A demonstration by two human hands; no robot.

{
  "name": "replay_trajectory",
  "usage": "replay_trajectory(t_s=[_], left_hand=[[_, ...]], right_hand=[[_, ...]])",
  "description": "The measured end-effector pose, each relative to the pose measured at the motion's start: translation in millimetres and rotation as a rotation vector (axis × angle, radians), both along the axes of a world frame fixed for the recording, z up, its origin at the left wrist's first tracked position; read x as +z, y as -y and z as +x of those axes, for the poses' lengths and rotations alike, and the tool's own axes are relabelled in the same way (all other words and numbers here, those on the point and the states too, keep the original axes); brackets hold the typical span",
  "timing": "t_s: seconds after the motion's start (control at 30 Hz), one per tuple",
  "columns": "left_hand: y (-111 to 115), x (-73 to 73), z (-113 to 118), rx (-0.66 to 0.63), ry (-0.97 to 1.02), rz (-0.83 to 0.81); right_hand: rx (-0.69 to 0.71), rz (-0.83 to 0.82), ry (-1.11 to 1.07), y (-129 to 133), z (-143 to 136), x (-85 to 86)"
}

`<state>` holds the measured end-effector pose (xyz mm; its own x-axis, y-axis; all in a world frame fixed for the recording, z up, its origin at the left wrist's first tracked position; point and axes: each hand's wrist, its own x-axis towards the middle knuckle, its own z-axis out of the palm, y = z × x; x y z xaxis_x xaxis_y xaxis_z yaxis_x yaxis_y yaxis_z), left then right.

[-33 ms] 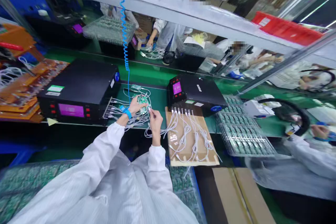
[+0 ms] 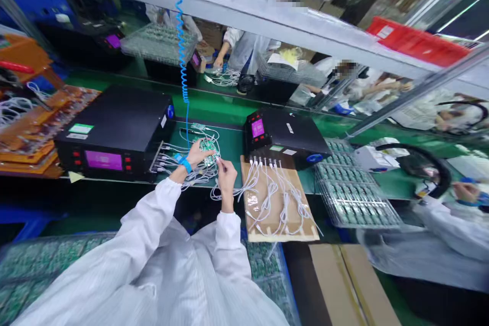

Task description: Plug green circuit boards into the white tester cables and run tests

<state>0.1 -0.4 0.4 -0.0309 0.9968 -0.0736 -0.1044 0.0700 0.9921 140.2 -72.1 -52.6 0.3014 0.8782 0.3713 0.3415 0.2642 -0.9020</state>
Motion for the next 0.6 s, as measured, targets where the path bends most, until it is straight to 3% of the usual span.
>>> replay_trajectory(t_s=[0.17, 0.33, 0.47, 0.6], left_hand=[[0, 2.0, 2, -0.025, 0.033, -0.002], [-5, 1.2, 10, -0.038, 0.117, -0.036], [-6, -0.7, 16, -0.012, 0.19, -0.105], [-3, -0.8, 16, -0.072, 0.266, -0.22]], right_hand=[[-0.009, -0.042, -0.046, 0, -3, 1.0], [0.053, -0.126, -0.286, -1, -3, -1.4], [-0.019, -0.155, -0.515, -1, 4, -8.2], [-0.081, -0.131, -0.582, 1, 7, -7.5]])
